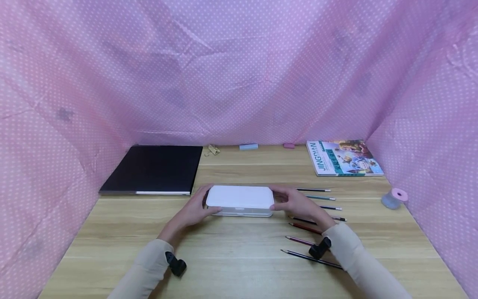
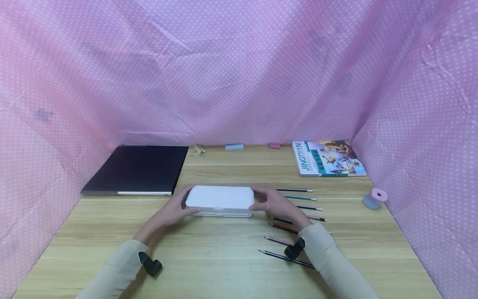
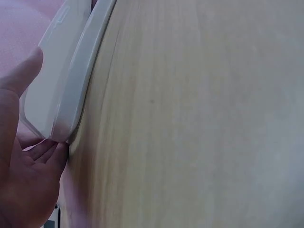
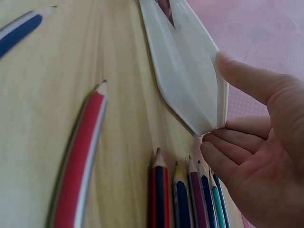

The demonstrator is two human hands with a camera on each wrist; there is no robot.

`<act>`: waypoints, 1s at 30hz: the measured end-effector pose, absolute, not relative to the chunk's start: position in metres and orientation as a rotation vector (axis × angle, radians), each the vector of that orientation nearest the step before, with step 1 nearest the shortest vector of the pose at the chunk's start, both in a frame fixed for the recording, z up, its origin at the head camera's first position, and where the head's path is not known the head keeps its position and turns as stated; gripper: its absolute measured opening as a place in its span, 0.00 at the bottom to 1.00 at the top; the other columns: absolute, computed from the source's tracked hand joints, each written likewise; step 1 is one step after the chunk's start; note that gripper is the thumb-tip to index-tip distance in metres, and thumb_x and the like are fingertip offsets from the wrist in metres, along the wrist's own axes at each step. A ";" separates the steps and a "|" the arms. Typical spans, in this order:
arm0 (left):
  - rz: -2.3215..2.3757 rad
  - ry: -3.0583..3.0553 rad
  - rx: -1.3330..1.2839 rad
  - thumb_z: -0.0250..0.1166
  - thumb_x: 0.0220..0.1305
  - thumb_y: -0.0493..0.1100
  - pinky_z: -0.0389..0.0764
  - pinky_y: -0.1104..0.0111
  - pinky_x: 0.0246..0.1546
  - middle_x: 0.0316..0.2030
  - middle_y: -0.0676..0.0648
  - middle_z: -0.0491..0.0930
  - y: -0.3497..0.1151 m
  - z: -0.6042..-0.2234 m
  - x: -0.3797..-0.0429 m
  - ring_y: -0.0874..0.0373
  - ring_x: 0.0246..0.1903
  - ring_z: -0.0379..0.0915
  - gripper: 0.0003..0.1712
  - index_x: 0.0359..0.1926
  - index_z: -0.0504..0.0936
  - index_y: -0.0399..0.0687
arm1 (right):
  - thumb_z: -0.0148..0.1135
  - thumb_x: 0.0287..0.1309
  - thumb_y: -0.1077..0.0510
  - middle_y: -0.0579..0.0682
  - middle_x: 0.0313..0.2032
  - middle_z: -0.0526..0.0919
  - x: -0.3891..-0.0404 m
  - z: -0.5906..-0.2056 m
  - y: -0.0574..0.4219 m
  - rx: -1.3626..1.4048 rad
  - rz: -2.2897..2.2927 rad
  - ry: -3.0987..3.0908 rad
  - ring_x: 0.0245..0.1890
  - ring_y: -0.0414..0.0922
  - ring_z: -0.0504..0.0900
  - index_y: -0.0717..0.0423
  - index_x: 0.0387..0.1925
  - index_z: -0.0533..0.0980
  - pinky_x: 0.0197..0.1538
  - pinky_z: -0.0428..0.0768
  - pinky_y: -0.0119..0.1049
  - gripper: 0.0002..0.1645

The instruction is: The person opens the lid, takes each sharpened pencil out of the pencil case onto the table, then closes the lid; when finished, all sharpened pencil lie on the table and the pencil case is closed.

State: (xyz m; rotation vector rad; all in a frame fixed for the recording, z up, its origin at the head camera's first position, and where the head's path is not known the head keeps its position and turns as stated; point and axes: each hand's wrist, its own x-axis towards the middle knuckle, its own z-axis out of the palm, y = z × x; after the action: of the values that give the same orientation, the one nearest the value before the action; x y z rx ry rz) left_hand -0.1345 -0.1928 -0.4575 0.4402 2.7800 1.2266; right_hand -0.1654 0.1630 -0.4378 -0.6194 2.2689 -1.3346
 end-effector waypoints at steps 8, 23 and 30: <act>1.282 2.737 0.422 0.72 0.42 0.60 0.63 0.60 0.60 0.60 0.45 0.62 -0.192 -0.458 -0.134 0.51 0.61 0.60 0.55 0.66 0.58 0.41 | 0.69 0.44 0.41 0.42 0.64 0.65 -0.159 -0.438 0.159 -0.599 -1.158 2.447 0.64 0.43 0.62 0.43 0.67 0.61 0.63 0.61 0.47 0.47; 1.104 2.847 0.500 0.72 0.41 0.62 0.59 0.55 0.61 0.61 0.48 0.61 -0.191 -0.458 -0.132 0.53 0.61 0.57 0.56 0.67 0.58 0.44 | 0.69 0.46 0.46 0.43 0.64 0.65 -0.156 -0.442 0.157 -0.683 -1.064 2.545 0.64 0.40 0.61 0.45 0.67 0.60 0.63 0.61 0.46 0.46; 1.111 2.824 0.472 0.68 0.45 0.65 0.60 0.55 0.61 0.62 0.45 0.60 -0.194 -0.455 -0.132 0.51 0.61 0.57 0.56 0.68 0.55 0.42 | 0.63 0.54 0.45 0.47 0.63 0.65 -0.155 -0.436 0.169 -0.737 -1.102 2.555 0.62 0.46 0.65 0.47 0.66 0.60 0.60 0.66 0.47 0.40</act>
State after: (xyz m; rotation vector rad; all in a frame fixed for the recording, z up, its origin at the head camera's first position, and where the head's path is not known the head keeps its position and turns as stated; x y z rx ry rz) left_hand -0.1320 -0.1941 -0.4554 0.4717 2.8241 1.1107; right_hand -0.1550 0.1688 -0.4361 -0.7372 2.5553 -1.1025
